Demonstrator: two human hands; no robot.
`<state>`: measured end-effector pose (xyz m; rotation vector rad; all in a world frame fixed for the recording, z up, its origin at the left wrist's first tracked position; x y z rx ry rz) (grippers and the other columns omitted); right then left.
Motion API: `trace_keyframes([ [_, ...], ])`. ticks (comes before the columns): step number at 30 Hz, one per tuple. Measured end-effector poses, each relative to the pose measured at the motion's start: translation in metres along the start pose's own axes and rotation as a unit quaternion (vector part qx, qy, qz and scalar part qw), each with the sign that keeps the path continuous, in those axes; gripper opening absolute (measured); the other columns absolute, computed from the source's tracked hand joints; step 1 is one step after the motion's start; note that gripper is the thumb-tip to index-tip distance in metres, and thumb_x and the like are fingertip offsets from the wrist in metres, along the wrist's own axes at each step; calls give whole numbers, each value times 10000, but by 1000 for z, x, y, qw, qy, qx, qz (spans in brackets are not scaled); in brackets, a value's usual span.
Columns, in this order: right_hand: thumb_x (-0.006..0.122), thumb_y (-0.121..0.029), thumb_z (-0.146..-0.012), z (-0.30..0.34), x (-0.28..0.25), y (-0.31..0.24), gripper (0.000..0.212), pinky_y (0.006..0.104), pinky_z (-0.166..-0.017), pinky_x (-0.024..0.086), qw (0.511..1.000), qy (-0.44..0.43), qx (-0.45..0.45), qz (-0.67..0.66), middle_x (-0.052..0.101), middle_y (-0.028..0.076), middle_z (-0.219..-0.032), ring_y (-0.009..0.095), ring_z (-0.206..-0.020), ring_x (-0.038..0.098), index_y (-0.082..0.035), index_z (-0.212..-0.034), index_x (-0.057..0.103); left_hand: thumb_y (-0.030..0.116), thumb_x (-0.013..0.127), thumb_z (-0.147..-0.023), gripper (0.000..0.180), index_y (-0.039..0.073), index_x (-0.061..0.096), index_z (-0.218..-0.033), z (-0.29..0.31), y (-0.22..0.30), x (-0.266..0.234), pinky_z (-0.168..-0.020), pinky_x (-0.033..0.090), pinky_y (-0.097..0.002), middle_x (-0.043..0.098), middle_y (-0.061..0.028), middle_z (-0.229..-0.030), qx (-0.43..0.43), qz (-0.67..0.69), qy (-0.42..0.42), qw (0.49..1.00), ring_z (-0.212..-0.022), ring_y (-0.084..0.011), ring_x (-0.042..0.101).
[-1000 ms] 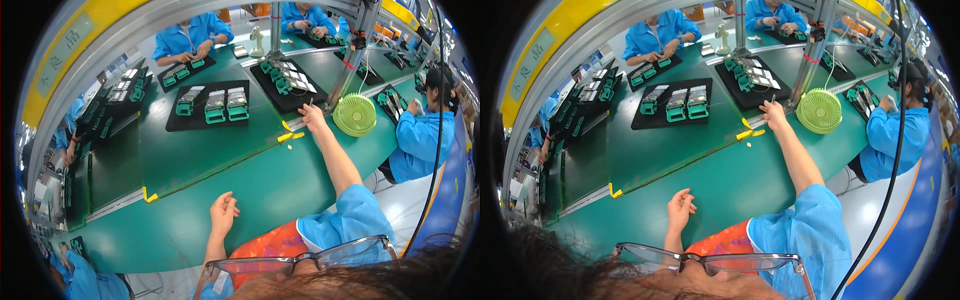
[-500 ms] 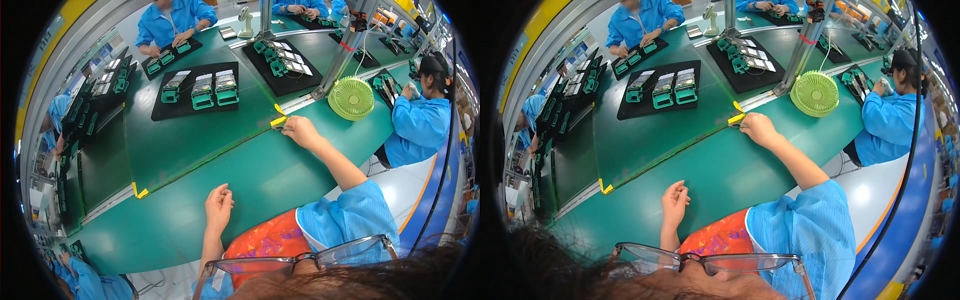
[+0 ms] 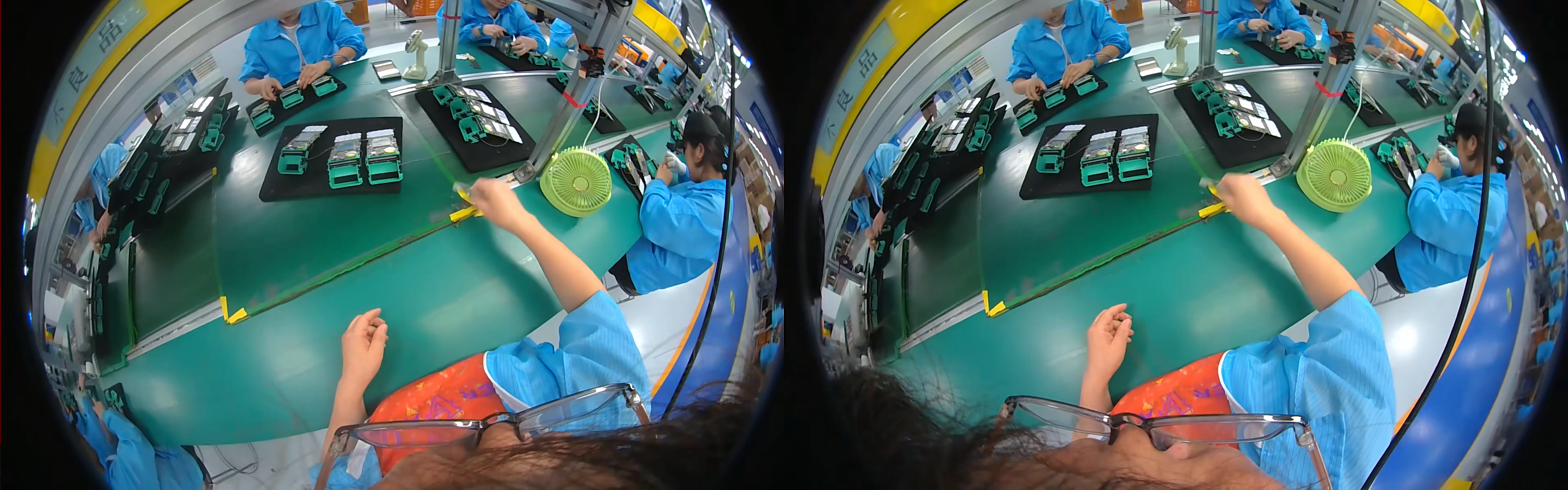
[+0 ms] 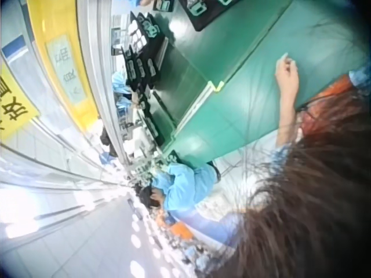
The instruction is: The person is assembling electronic components onto small circuit boards on a factory assembly line.
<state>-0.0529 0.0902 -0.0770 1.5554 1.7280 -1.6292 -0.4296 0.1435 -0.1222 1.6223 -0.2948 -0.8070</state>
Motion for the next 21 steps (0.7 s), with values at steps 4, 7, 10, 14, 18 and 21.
trace_keyframes([
  [4,674,-130,-768,-37,-18,22,124,436,-691,504,987,145,74,-3,656,177,-781,378,-789,639,-10,-795,658,17,598,-864,264,-31,583,-1123,1,2,1,-593,511,-245,596,-104,-923,5,-1,1,1000,-663,-124,613],
  [7,700,-237,-777,-59,-2,-1,227,457,-680,489,989,134,64,4,640,187,-760,387,-765,623,-12,-786,668,20,601,-863,261,-25,587,-1120,2,1,-1,-591,502,-246,602,-97,-900,16,-2,6,1000,-656,-122,610],
  [10,670,-296,-813,-68,36,-40,309,471,-683,478,993,110,-21,-39,631,218,-786,409,-759,611,4,-740,666,23,603,-863,259,-23,590,-1118,2,-2,-2,-585,493,-245,606,-89,-872,22,-13,10,1000,-647,-120,605],
  [14,609,-227,-844,-90,95,-54,258,443,-713,468,983,1,57,-177,646,220,-825,376,-776,624,28,-856,646,24,605,-862,257,-22,592,-1115,1,4,-2,-584,490,-247,608,-87,-856,15,-10,19,1000,-636,-120,601],
  [18,587,-109,-808,-116,114,-43,138,370,-575,427,872,10,200,-447,574,85,-751,199,-622,511,20,-857,591,23,609,-857,260,-21,593,-1113,-3,4,3,-571,482,-247,603,-88,-852,18,-4,8,1000,-622,-120,595],
  [21,590,-30,-765,-118,124,-65,105,278,-414,237,743,-18,311,-592,442,31,-645,119,-499,363,-36,-705,504,25,613,-854,263,-21,594,-1112,2,2,-1,-556,472,-250,599,-87,-848,27,-27,17,999,-614,-119,592],
])
Point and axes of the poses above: each hand's wrist, its own z-axis away from the middle knuckle, its own x-axis out of the palm, y = z × x, the point moved 6 cm from there along -z, towards the middle knuckle
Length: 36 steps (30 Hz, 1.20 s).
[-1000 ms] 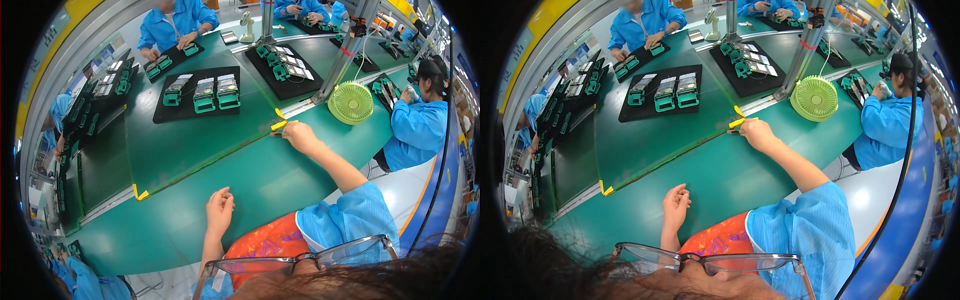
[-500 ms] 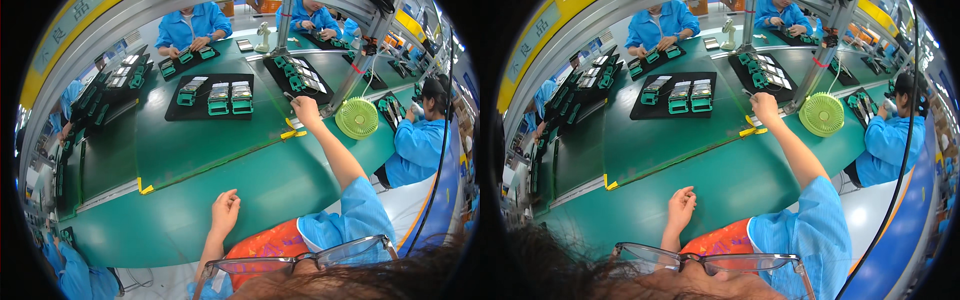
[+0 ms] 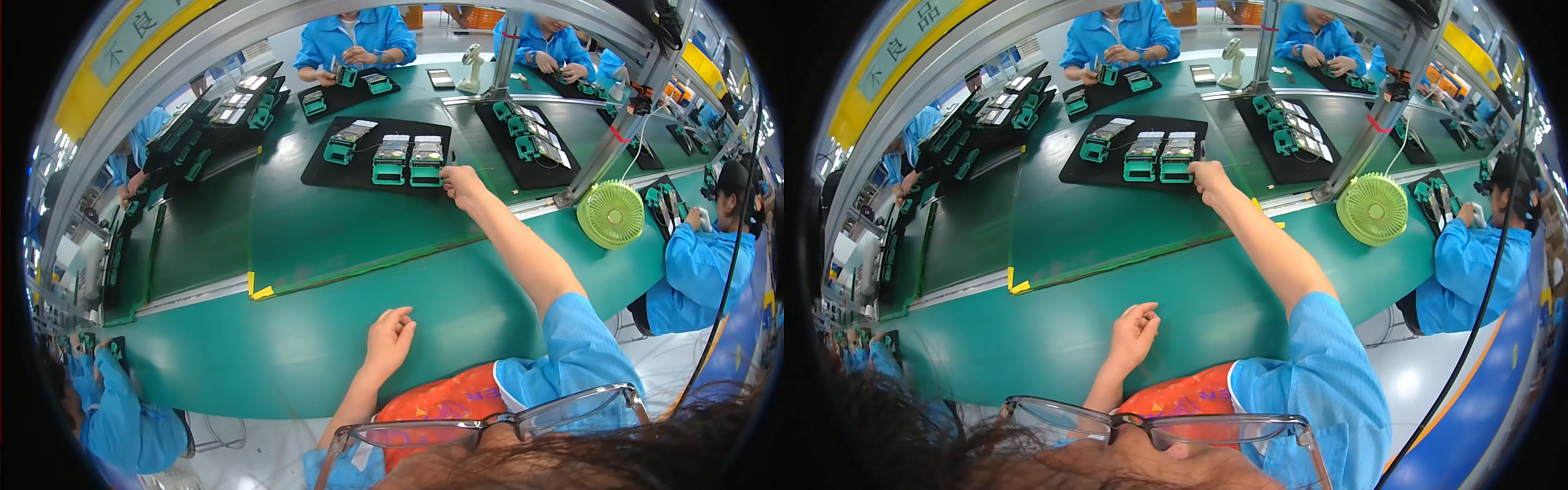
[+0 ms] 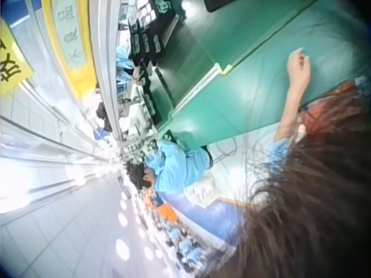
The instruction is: The person is assembling electronic components onto small circuit boards on a factory assembly line.
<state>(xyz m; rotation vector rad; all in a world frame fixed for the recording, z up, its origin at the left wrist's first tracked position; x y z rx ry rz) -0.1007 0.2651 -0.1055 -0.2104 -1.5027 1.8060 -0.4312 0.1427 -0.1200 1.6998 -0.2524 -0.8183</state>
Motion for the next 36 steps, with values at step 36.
trace_keyframes([
  [36,618,-96,-783,202,-119,-33,166,347,-593,456,745,114,-263,603,625,102,-702,157,-664,596,11,-908,634,-34,606,-831,647,-55,276,-1387,-27,-10,-66,-763,520,-292,599,-170,-1085,-115,162,151,968,-932,-190,621],
])
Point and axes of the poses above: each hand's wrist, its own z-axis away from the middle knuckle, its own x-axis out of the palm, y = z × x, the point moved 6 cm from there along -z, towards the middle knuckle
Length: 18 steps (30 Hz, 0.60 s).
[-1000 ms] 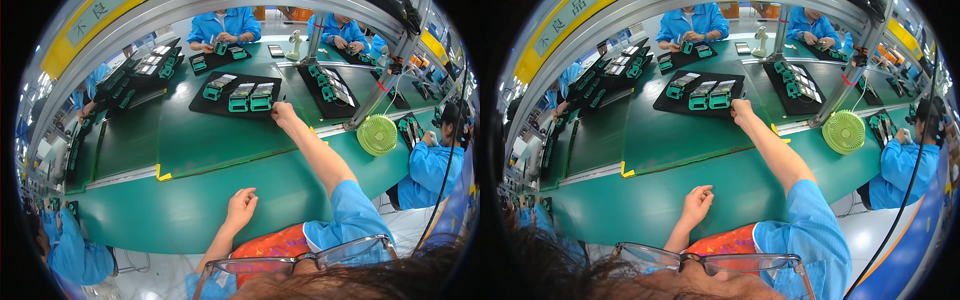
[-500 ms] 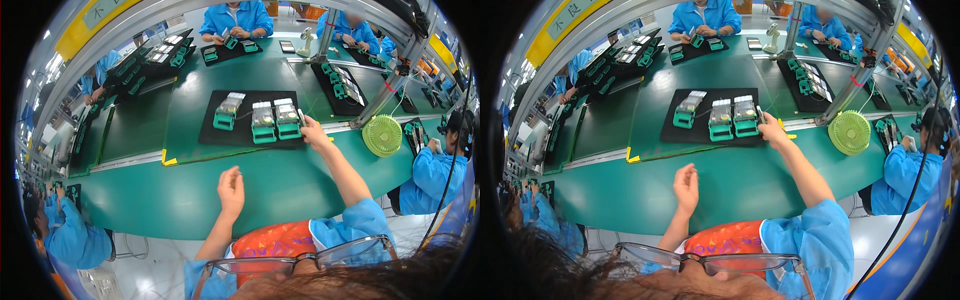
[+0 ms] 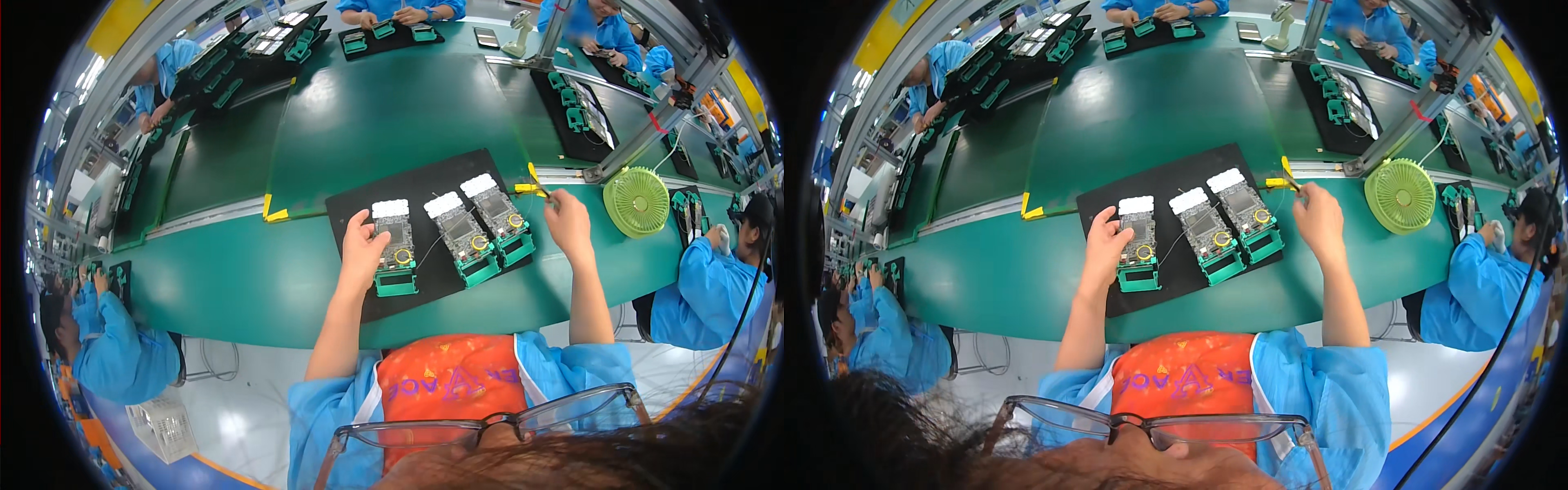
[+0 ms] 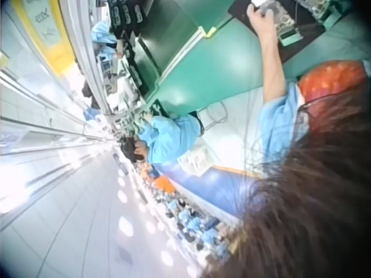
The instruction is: The person is assembling electronic components onto small circuit boards on a factory assembly line.
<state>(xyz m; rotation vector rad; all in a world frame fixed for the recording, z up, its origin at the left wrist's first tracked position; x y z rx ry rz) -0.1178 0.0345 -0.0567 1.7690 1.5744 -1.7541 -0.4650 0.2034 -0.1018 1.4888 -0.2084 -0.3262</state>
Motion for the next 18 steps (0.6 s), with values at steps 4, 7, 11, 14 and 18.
trace_keyframes([
  [4,619,-187,-884,38,17,-70,169,255,-601,441,863,-278,-23,-422,596,-19,-759,69,-691,543,-21,-858,616,-98,563,-818,569,-88,341,-1341,15,7,-8,-784,535,-304,621,-169,-1072,-17,133,-19,991,-922,-199,639],
  [7,613,-212,-915,99,51,-122,213,239,-679,461,674,-563,-75,-472,611,28,-915,73,-787,585,-21,-1006,615,-108,571,-813,375,-87,515,-1183,27,31,-3,-837,530,-308,644,-144,-1049,0,178,-59,982,-930,-188,643],
  [11,647,-112,-876,96,66,-144,153,207,-590,416,642,-491,19,-589,613,95,-1077,89,-824,605,-59,-963,534,-80,592,-832,296,-75,536,-1123,45,40,-4,-834,524,-297,650,-130,-1046,13,185,-63,981,-928,-166,638],
  [14,599,-38,-888,77,63,-142,104,173,-476,323,626,-348,57,-696,557,167,-1207,132,-886,631,-65,-918,504,-66,583,-854,264,-76,545,-1116,56,48,-5,-835,514,-283,654,-127,-1038,33,166,-51,984,-927,-154,633],
  [18,537,-37,-933,65,49,-147,58,158,-458,310,615,-244,64,-747,622,166,-1097,119,-823,646,-61,-932,484,-45,570,-880,201,-74,571,-1079,66,55,-1,-814,513,-271,660,-118,-1016,53,151,-34,987,-894,-135,632],
])
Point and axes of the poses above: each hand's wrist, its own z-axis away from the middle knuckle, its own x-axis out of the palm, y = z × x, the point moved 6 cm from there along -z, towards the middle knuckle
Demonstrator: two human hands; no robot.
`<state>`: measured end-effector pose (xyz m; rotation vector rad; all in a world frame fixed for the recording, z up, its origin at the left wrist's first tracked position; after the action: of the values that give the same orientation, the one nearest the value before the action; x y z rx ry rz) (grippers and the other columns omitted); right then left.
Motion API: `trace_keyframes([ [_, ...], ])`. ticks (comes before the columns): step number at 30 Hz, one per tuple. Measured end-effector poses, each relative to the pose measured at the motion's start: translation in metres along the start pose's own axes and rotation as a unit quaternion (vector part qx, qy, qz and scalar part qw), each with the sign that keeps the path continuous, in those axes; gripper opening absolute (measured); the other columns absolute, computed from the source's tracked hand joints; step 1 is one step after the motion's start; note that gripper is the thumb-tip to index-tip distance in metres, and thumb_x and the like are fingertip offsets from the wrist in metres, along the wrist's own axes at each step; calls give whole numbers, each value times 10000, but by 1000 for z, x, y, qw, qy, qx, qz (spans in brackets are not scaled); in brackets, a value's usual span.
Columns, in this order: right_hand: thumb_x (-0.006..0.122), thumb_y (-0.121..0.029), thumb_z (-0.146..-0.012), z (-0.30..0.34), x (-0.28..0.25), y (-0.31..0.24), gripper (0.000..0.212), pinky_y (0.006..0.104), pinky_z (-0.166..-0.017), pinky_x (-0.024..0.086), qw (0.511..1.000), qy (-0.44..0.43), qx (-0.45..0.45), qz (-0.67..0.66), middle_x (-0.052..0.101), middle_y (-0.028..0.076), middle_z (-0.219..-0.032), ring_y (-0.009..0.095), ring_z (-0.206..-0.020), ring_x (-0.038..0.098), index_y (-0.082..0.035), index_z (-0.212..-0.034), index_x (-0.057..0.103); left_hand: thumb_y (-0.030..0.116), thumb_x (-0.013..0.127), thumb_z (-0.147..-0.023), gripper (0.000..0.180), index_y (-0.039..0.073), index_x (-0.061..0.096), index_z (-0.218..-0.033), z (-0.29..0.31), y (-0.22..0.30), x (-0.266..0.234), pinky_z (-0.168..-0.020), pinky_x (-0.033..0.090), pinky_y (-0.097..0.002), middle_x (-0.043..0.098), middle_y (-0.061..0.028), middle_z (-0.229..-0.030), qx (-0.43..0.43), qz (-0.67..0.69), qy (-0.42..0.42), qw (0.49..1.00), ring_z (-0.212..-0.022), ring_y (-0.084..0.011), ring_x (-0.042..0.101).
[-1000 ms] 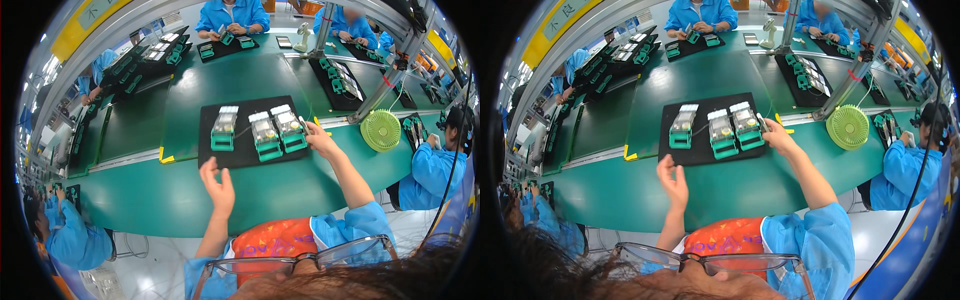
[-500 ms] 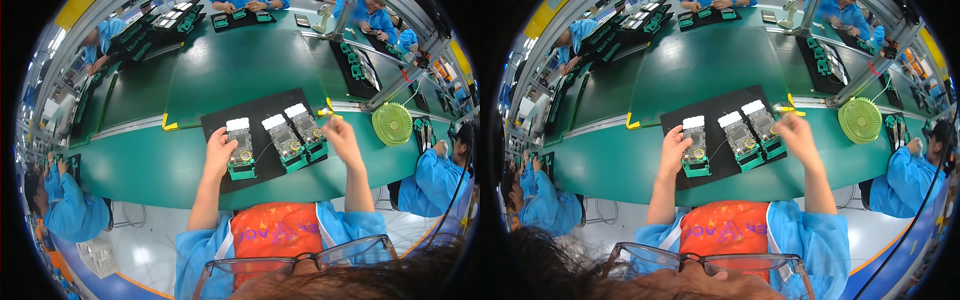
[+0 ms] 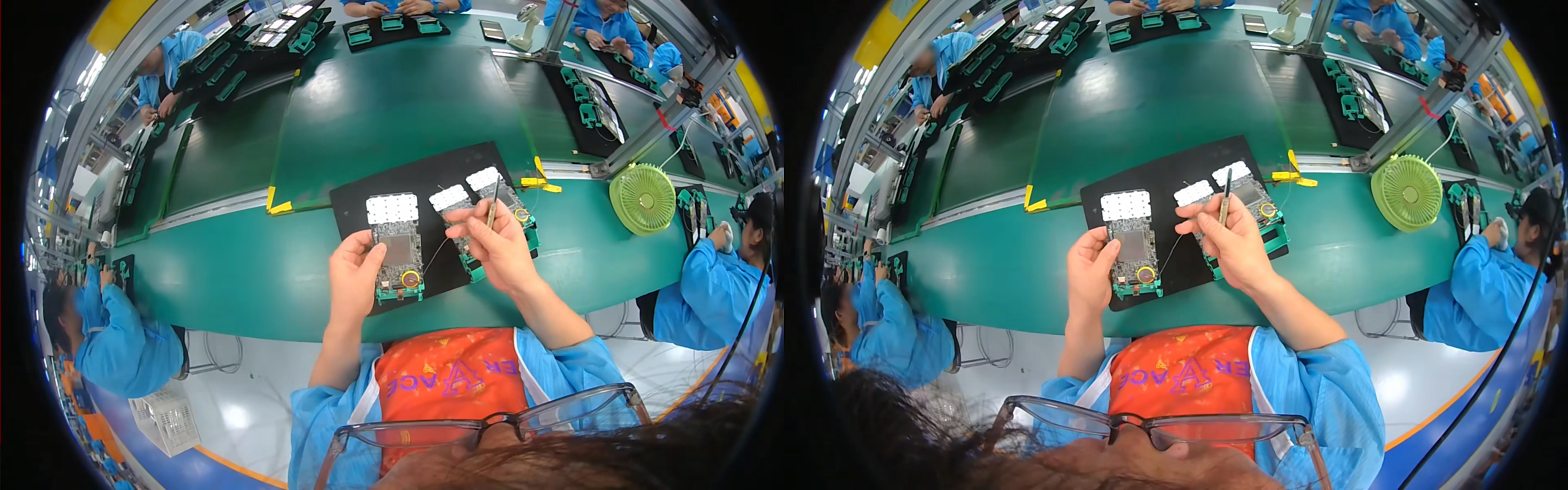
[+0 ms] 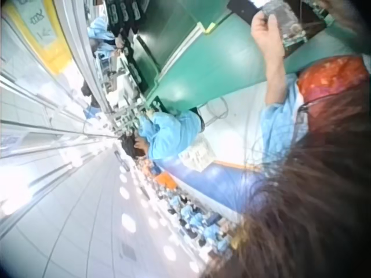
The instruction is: The person is assembling electronic components onto small circuit boards on a factory assembly line.
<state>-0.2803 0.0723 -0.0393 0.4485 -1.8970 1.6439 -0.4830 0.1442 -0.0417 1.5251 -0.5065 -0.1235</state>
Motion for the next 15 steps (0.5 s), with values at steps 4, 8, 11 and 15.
trace_keyframes([
  [4,543,-61,-944,5,4,-6,28,184,-479,369,995,10,-48,86,679,120,-924,110,-734,649,-36,-955,535,-28,552,-903,136,-75,599,-1021,6,3,14,-757,514,-246,644,-84,-997,33,-28,3,999,-832,-105,626],
  [8,675,-53,-837,16,30,-12,70,237,-541,445,946,-11,-86,313,643,47,-733,79,-626,580,5,-827,638,-50,538,-900,106,-92,582,-987,13,11,32,-707,490,-202,554,-29,-963,103,-119,-3,987,-814,-77,604],
  [11,713,-41,-783,18,44,-17,89,257,-515,433,892,-10,-185,413,601,68,-678,102,-585,571,9,-814,646,-62,522,-891,122,-68,607,-978,19,26,51,-640,485,-201,572,-58,-944,175,-160,-14,971,-761,-79,598],
  [15,705,-22,-775,19,50,-22,75,251,-482,423,873,-11,-232,429,606,76,-687,123,-557,569,7,-815,649,-74,510,-904,104,-80,589,-972,22,22,56,-725,501,-215,552,-62,-1009,155,-182,-44,970,-832,-95,606],
])
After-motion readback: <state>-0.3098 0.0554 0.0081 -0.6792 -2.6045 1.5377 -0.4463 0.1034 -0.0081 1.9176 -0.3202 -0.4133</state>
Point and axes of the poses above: each hand's wrist, its own z-axis away from the middle knuckle, its own x-axis out of the palm, y = z × x, the point moved 6 cm from there along -z, towards the middle knuckle
